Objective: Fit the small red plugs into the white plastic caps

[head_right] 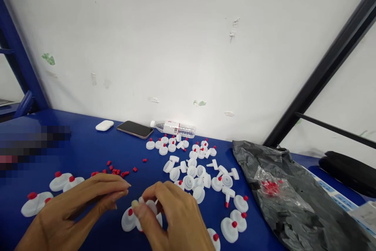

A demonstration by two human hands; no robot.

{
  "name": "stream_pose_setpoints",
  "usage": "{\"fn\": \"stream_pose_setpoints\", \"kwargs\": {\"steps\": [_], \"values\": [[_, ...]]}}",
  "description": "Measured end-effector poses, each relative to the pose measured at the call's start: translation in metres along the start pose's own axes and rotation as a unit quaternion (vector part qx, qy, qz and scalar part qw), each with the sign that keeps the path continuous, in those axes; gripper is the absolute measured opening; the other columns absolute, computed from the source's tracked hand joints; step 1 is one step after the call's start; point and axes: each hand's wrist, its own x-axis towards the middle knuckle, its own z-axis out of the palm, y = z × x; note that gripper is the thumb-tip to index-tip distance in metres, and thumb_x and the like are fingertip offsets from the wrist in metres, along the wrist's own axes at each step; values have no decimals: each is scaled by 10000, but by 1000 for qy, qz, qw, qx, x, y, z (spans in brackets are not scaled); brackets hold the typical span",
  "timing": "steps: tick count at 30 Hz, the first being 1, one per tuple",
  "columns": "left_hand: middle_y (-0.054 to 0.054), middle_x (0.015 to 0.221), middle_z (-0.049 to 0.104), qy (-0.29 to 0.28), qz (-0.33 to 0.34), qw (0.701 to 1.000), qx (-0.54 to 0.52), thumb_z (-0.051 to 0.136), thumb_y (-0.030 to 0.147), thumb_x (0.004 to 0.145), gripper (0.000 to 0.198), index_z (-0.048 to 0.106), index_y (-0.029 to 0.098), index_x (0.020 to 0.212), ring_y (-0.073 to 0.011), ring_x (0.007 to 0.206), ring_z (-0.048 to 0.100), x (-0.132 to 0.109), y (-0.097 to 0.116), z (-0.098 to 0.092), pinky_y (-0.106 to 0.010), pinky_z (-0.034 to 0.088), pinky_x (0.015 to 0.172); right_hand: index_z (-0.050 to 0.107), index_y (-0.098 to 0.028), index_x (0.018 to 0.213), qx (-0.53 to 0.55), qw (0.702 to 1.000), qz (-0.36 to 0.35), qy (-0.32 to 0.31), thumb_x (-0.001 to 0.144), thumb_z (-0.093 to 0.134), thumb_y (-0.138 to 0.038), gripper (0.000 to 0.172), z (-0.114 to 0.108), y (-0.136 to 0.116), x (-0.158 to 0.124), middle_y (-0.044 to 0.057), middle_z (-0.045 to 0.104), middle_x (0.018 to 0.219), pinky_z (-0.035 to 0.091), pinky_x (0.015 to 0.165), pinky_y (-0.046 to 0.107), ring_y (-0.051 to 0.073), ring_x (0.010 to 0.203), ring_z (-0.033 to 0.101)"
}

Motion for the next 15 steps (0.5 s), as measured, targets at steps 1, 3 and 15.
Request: {"fn": "stream_pose_setpoints", "kwargs": {"steps": [1,3,15], "values": [[123,1028,791,-17,-5,1000,-15,662,376,961,120,757,431,1007,-81,946,773,-1,0,0,-79,563,867,693,-318,927,0,1000,1,-9,962,655,-382,83,4,1,1,-79,698,804,472,729,253,141,730,668],[117,1001,792,-27,-13,998,-48,684,345,945,117,754,426,993,-85,924,772,-2,0,2,-84,574,846,693,-300,933,8,1000,12,-21,918,702,-361,64,9,4,3,-71,692,814,470,701,251,141,731,661],[143,895,823,-6,78,992,-101,748,348,924,45,769,383,904,-76,779,798,8,19,0,-70,587,800,843,-235,933,36,994,-94,34,785,816,-641,433,16,19,12,19,711,756,508,509,189,143,609,677]]}}
